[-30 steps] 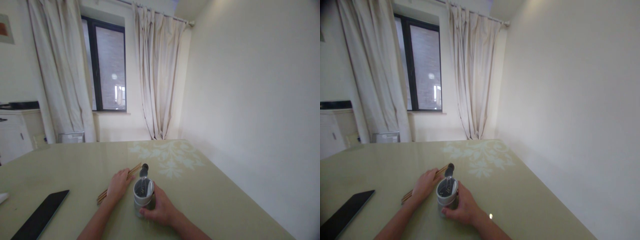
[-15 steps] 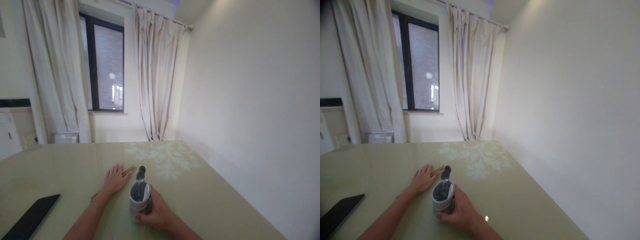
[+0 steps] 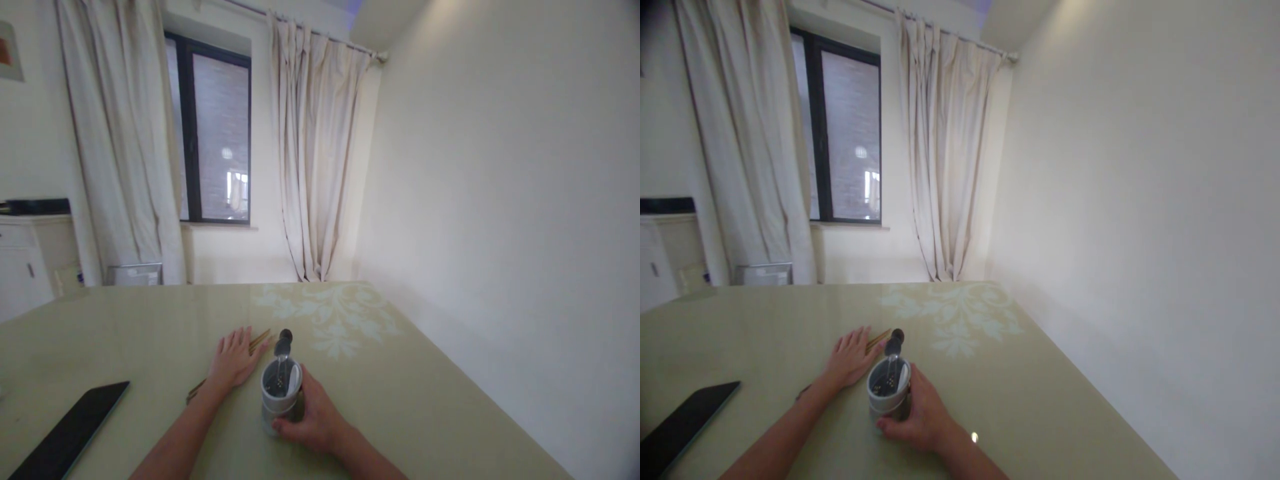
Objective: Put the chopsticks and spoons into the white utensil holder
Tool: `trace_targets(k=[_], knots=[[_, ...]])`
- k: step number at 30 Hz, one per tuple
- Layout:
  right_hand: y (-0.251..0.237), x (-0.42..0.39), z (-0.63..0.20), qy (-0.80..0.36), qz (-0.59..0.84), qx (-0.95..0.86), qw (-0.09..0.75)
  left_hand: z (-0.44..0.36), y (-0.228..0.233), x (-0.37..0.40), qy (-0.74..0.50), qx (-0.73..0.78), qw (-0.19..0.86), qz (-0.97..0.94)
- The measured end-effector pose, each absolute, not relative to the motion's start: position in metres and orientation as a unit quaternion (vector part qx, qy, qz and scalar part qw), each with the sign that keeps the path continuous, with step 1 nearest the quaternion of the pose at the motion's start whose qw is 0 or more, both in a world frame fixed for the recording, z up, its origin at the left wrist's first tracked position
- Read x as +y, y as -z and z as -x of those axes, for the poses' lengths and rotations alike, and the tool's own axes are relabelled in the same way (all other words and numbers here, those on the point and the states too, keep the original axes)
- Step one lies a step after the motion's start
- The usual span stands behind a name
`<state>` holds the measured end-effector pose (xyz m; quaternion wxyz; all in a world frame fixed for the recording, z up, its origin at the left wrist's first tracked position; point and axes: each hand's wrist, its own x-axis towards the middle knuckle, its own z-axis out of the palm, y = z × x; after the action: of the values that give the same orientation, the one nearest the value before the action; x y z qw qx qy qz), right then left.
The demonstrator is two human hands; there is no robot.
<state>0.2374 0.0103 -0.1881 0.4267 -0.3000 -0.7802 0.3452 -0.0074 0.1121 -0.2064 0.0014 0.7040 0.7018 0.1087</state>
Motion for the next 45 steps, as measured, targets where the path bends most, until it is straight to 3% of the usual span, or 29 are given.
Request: trace_targets(k=[7,13,25,34,40,45], knots=[[0.191,0.012,-0.236,-0.352,0.308,-0.768,0.437,-0.005,0.209,0.101,-0.080,0.716,-0.005,-0.693],[0.192,0.015,-0.236,-0.371,0.309,-0.758,0.439,0.005,0.205,0.106,-0.057,0.597,0.020,-0.800],[0.192,0.015,-0.235,-0.386,0.310,-0.750,0.439,0.000,0.201,0.070,-0.056,0.698,-0.015,-0.714],[0.189,0.014,-0.233,-0.407,0.316,-0.735,0.441,-0.002,0.192,0.070,-0.079,0.622,0.002,-0.779],[0.190,0.015,-0.236,-0.393,0.327,-0.740,0.437,-0.014,0.175,0.075,-0.237,0.619,-0.038,-0.748],[0.186,0.012,-0.238,-0.384,0.304,-0.752,0.441,-0.030,0.107,0.077,-0.427,0.523,0.203,-0.709]])
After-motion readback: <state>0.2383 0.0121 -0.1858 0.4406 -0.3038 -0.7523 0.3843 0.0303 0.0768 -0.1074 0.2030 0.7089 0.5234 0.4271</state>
